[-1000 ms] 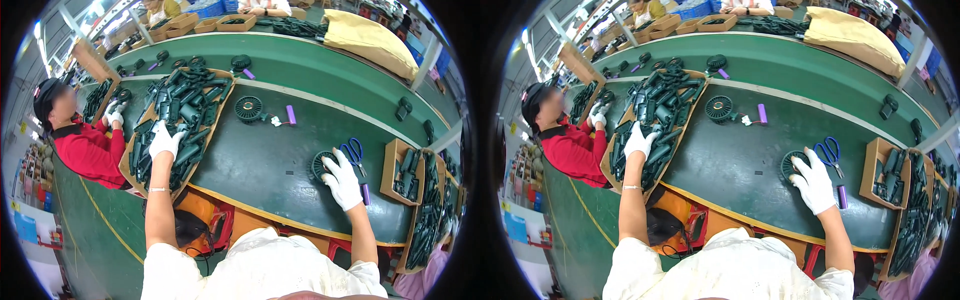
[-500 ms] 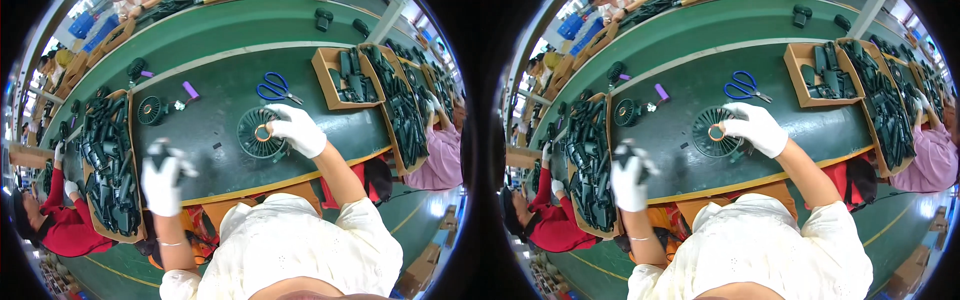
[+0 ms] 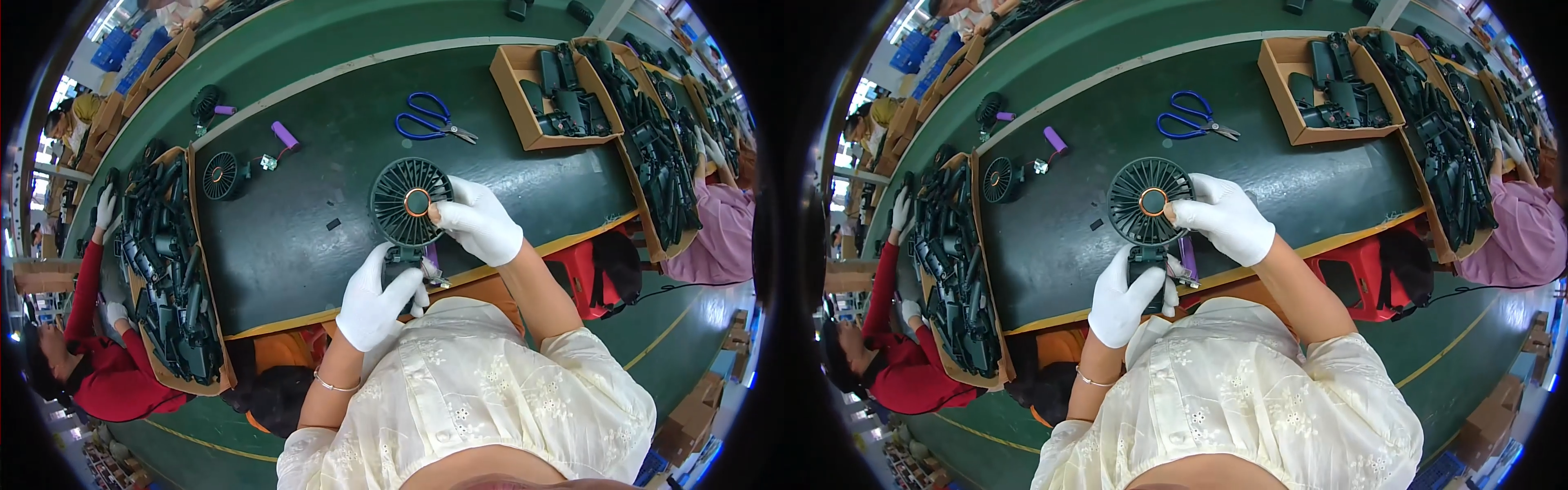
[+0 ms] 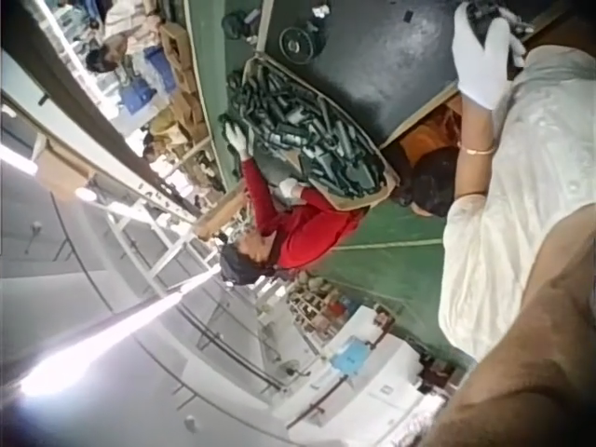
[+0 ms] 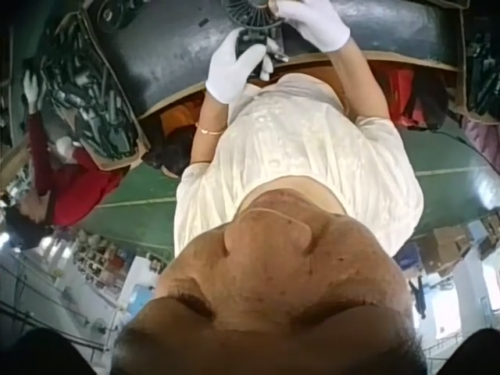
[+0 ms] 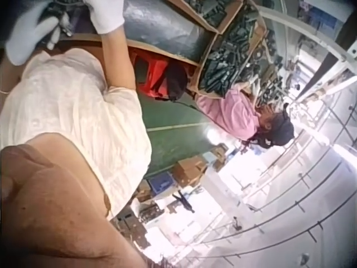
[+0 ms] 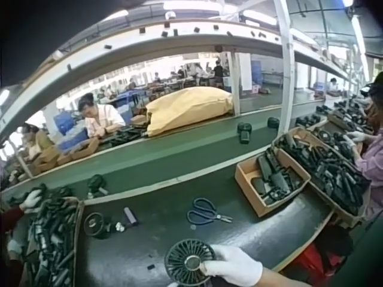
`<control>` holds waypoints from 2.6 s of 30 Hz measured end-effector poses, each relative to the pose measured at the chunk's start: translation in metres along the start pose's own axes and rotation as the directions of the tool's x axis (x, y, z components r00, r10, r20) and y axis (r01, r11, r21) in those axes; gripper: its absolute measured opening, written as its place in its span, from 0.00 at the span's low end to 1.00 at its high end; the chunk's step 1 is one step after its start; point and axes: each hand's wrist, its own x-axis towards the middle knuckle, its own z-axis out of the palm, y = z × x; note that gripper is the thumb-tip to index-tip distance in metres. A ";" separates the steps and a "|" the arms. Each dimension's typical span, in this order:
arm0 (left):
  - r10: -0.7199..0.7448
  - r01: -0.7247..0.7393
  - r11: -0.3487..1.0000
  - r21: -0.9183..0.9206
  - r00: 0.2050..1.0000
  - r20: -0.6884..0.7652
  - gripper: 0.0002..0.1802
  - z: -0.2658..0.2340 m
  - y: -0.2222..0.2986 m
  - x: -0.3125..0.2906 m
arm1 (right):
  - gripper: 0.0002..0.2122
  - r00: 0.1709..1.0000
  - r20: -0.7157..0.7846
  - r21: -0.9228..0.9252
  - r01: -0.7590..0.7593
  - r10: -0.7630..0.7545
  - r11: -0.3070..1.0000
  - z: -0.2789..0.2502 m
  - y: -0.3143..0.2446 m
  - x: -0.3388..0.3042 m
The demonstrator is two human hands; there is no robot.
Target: The person assembles portable fans by inserting a battery and circuit board into the handle housing, snapping the casing halves together around the fan, and placing the assembled fans onto the conveyor.
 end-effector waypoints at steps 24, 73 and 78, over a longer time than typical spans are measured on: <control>0.595 -0.440 0.763 0.475 0.764 -0.248 0.16 -0.008 -0.034 -0.008 | 0.13 0.990 0.100 0.177 -0.112 0.095 0.978 0.025 0.025 -0.025; -0.109 0.085 0.945 -0.317 0.992 -0.057 0.25 -0.022 -0.024 0.032 | 0.10 0.859 0.176 -0.841 0.385 -0.481 0.380 0.019 0.034 -0.011; -0.112 0.098 0.941 -0.324 0.993 -0.024 0.26 -0.024 -0.024 0.033 | 0.16 0.810 0.242 -0.845 0.446 -0.534 0.294 0.012 0.040 -0.010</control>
